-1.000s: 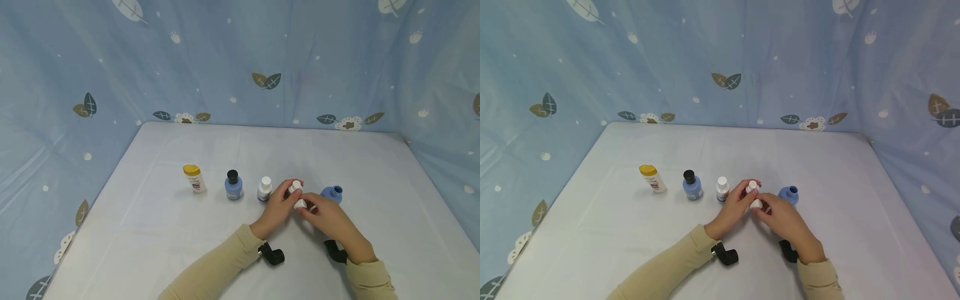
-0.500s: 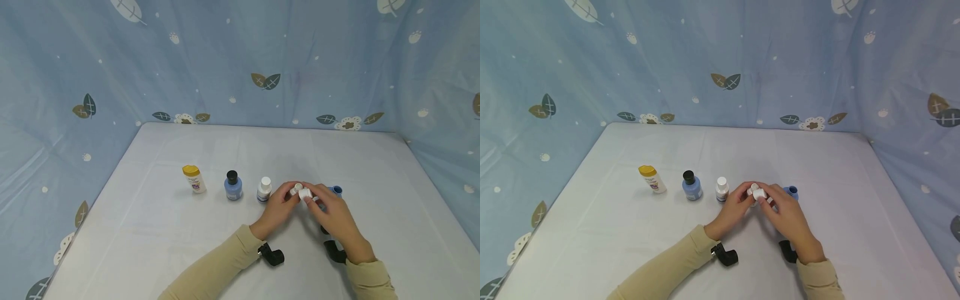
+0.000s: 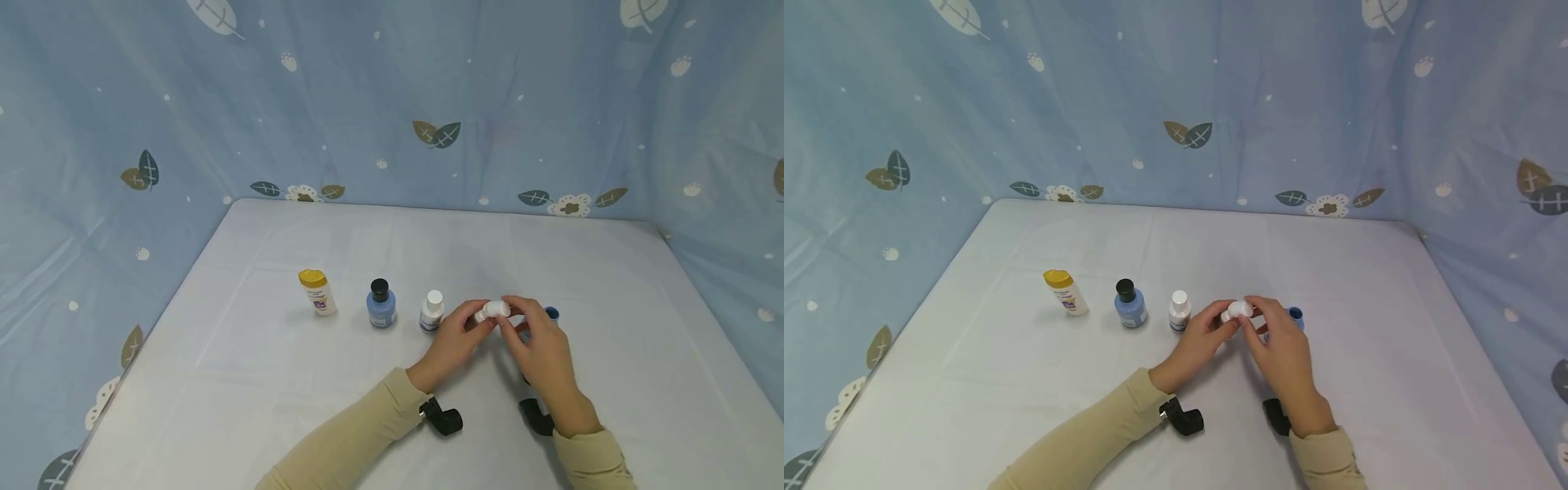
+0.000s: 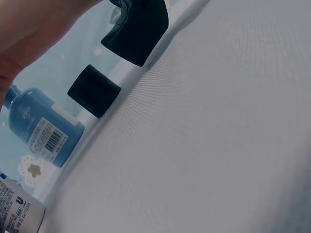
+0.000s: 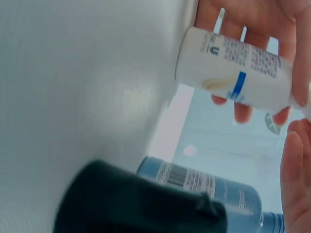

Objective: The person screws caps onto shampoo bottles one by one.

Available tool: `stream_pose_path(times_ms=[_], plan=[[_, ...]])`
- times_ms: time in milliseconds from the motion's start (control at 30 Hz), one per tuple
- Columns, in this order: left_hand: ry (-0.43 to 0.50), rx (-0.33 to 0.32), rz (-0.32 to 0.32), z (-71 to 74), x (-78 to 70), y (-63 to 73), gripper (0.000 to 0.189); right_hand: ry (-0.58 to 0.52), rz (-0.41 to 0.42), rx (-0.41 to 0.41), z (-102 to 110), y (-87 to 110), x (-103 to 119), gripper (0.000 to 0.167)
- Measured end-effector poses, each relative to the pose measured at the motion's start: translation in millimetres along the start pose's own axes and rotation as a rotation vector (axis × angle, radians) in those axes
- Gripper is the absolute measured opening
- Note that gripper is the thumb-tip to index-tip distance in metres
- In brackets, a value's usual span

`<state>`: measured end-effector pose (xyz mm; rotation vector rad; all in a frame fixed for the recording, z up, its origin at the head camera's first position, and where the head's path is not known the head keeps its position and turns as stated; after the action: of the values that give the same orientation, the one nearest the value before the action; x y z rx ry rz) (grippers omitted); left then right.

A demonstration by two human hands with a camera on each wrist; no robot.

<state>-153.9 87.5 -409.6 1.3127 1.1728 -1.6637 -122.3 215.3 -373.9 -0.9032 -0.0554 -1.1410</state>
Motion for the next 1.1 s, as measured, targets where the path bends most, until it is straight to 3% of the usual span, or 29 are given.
stream_pose_path(times_ms=[100, 233, 400, 800, 1100], plan=[[-0.02, 0.004, -0.009, -2.0, 13.4, -1.9, 0.03, 0.015, 0.015, -0.001, -2.5, 0.3, 1.0, 0.038], [-0.038, 0.008, -0.023, -2.4, 15.7, -1.3, 0.032, 0.031, 0.028, 0.015, -4.8, 0.4, 2.3, 0.038], [-0.015, 0.021, -0.019, 0.0, 0.1, 1.8, 0.033, 0.018, 0.053, 0.017, -4.9, -0.1, 3.9, 0.039], [0.016, 0.03, -0.016, -1.6, 3.1, 3.7, 0.033, -0.01, 0.056, 0.011, -4.8, 4.1, 2.4, 0.041], [-0.035, 0.022, -0.027, -0.9, 0.8, 3.9, 0.032, -0.031, 0.009, 0.001, -5.6, 5.0, -1.3, 0.041]])
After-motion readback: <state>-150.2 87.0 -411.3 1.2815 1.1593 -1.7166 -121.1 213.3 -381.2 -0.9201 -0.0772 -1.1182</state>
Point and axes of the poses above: each hand's wrist, its own y-axis away from the middle knuckle, its own z-axis out of the back of the hand, x = y × z, the point moved 5 cm from there along -y, towards the middle knuckle, and after that the axes turned 1 degree about -x, right-handed, at the moved point
